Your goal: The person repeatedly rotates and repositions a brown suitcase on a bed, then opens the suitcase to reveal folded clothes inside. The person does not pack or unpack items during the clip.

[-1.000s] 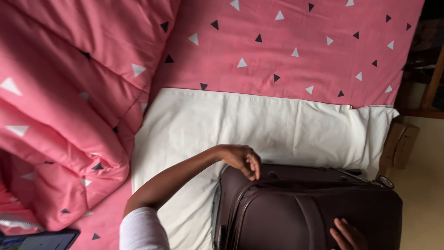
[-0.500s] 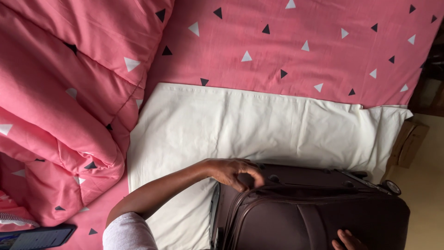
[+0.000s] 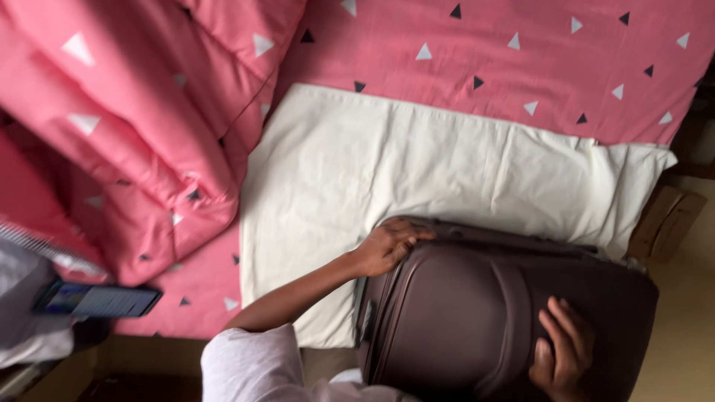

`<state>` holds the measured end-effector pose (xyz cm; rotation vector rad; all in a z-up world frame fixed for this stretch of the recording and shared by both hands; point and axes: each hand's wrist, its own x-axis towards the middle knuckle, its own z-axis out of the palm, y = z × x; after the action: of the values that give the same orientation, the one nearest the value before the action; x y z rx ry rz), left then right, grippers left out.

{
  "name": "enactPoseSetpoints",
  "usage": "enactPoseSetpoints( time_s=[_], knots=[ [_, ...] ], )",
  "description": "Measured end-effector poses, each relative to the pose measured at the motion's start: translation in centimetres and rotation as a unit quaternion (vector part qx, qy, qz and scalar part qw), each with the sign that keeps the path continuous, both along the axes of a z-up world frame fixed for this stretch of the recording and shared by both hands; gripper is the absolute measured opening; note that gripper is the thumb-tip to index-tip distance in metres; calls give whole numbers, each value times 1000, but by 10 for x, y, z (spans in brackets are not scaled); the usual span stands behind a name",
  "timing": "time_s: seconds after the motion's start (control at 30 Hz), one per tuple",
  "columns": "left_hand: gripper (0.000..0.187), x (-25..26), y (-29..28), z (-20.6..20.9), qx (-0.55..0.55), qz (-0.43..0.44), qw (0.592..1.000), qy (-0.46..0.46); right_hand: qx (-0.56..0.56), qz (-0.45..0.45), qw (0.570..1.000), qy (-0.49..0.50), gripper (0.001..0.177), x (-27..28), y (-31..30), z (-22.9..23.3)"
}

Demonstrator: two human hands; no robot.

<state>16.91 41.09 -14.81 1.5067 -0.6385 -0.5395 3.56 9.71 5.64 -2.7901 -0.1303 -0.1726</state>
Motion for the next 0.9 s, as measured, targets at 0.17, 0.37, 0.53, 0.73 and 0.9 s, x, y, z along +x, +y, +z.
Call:
enactPoseSetpoints(
  time_s=[0.17,0.37,0.53,0.73,0.9],
  knots=[
    [59,-67,33,29,88,108,989,-54,21,61,996,-61,42,13,7,7],
    [60,-165,54,35,124,114,984,-64,21,85,990,-109,38,8,3,1],
    [62,-228,60,35,161,123,976,-78,7,80,989,-125,34,1,-2,-7],
    [63,-284,65,42,171,130,973,-87,-6,-10,994,-113,34,-13,-11,-27],
    [72,-318,64,46,199,127,961,-143,6,-93,990,-102,37,-37,3,-46]
  ],
)
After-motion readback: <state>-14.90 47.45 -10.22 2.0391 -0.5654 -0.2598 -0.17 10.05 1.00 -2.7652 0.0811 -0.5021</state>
